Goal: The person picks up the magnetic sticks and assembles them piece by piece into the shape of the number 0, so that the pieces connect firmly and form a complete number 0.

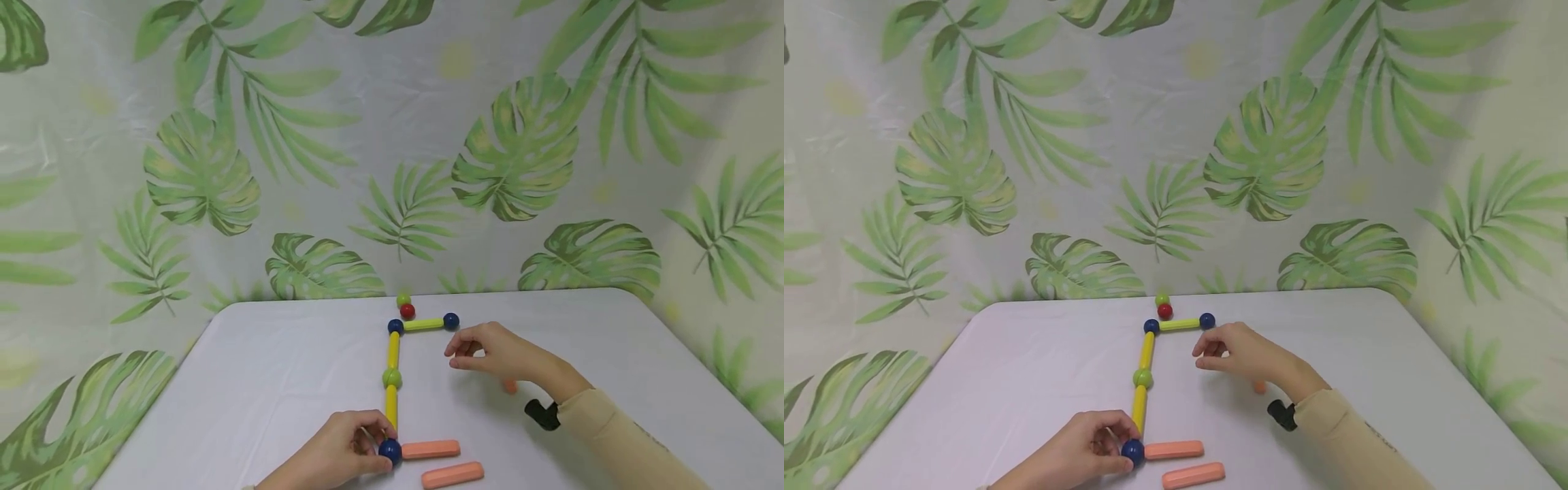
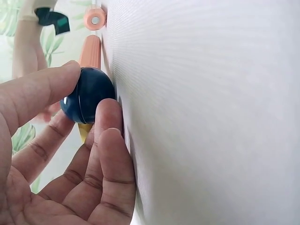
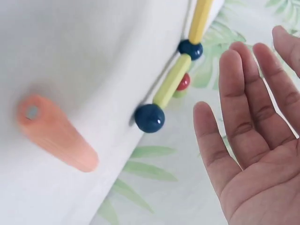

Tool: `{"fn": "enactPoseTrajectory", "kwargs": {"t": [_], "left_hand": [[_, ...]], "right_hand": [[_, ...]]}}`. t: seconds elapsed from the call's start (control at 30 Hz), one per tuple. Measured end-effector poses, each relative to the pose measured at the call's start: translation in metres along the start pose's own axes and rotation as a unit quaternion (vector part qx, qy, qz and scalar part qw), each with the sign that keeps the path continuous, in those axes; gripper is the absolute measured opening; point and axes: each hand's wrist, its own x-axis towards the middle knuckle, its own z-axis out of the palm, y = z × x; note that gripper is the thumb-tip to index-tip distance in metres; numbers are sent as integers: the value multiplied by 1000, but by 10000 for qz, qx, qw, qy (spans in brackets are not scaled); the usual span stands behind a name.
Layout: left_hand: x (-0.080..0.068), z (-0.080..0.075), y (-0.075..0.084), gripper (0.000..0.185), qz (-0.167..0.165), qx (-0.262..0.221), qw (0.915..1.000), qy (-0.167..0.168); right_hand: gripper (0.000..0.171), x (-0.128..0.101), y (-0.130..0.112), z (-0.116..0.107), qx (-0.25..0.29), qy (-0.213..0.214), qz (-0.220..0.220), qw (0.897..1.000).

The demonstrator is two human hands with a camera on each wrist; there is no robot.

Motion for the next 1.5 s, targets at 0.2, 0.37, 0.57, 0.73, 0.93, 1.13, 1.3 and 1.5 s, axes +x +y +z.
{"fn": "enactPoseTrajectory", "kwargs": {"t": [0.2, 0.37, 0.57, 0.73, 0.93, 1.13, 1.3, 1.5], "left_hand": [[1, 0, 1, 25, -39, -44, 10000, -24], [3, 1, 1, 25, -46, -72, 10000, -40], [3, 3, 2, 26, -76, -175, 9998, -66], [2, 4, 0, 26, -73, -228, 9997, -62], [1, 3, -2, 26, 17, -249, 9997, -46], [1, 2, -3, 26, 44, -287, 9996, -66], [1, 2, -3, 26, -56, -320, 9995, -64], [1, -1, -3, 26, -23, -273, 9996, -8]], "right_hand": [[18, 27, 7, -10, -31, 225, -47, 9997], [20, 53, 13, -13, -149, 372, 59, 9992], [31, 82, 20, -14, -231, 326, 533, 9978], [36, 102, 23, -14, -440, 263, 757, 9958], [37, 121, 27, -12, -739, 202, 957, 9925], [35, 137, 36, -6, -924, 177, 1080, 9897], [36, 149, 39, -1, -1122, 83, 1186, 9865], [37, 157, 27, 0, -1142, -4, 1299, 9849]]}}
